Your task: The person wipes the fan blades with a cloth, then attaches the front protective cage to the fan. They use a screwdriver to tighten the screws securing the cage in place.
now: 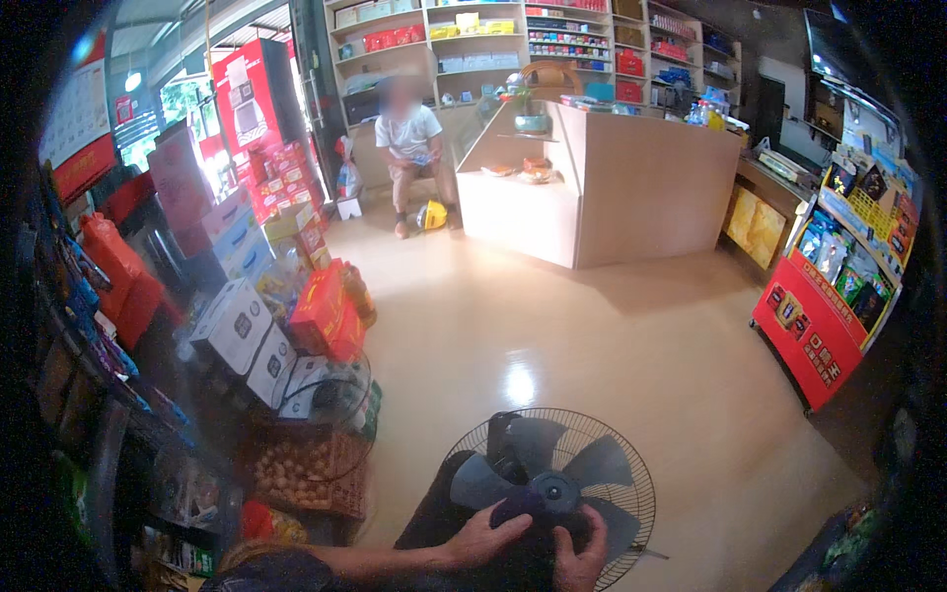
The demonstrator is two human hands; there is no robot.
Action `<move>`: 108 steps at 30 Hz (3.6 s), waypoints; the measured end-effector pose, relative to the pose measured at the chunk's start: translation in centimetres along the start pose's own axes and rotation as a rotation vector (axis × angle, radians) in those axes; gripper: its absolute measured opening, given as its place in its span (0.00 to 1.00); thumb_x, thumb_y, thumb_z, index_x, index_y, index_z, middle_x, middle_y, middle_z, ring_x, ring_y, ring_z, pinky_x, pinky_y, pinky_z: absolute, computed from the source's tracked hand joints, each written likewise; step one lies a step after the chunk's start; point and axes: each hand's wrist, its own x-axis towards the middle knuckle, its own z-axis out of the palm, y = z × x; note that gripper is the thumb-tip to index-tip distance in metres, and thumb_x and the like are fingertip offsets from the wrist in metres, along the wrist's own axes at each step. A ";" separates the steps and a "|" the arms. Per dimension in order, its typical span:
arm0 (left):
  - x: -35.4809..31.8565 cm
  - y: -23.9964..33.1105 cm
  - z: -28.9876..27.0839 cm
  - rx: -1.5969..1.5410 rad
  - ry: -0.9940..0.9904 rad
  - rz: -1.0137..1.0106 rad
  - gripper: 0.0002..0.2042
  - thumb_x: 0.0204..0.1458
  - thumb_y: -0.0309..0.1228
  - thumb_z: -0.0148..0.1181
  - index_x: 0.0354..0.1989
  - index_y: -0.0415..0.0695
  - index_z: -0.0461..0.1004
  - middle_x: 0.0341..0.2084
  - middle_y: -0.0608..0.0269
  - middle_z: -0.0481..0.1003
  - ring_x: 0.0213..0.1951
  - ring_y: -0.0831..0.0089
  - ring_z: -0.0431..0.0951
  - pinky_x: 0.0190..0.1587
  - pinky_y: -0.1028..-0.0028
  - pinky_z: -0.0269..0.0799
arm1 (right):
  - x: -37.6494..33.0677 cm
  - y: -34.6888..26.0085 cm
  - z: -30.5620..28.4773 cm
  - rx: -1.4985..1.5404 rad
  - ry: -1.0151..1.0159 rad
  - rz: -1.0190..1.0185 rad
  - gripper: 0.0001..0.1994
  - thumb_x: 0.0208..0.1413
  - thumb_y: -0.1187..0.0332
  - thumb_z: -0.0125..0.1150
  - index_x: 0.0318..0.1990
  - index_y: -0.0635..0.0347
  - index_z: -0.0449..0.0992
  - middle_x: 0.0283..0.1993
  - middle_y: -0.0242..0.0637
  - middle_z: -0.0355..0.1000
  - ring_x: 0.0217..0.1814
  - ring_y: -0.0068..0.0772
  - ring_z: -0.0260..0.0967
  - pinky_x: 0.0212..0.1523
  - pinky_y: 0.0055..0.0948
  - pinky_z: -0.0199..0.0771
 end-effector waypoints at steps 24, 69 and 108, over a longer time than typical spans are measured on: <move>2.3 -0.4 -1.4 0.862 0.066 0.279 0.31 0.53 0.46 0.59 0.61 0.39 0.60 0.50 0.41 0.71 0.51 0.50 0.73 0.51 0.60 0.71 | 0.8 3.4 -1.4 0.305 -0.166 0.117 0.19 0.57 0.69 0.63 0.54 0.63 0.67 0.44 0.36 0.71 0.43 0.28 0.71 0.43 0.29 0.77; 1.5 2.2 -6.8 -0.550 -0.224 0.238 0.34 0.51 0.27 0.63 0.66 0.43 0.53 0.57 0.43 0.66 0.56 0.51 0.71 0.61 0.56 0.65 | 0.2 2.3 3.7 -0.834 -0.581 -0.581 0.32 0.46 0.65 0.70 0.61 0.54 0.65 0.47 0.43 0.68 0.50 0.49 0.66 0.51 0.42 0.66; -1.5 3.5 -4.1 0.451 -0.305 0.592 0.31 0.52 0.23 0.61 0.65 0.39 0.58 0.54 0.50 0.64 0.57 0.57 0.65 0.62 0.66 0.59 | 0.3 -1.8 2.0 0.033 -0.307 0.149 0.14 0.59 0.65 0.54 0.45 0.67 0.73 0.41 0.33 0.72 0.40 0.26 0.68 0.45 0.27 0.69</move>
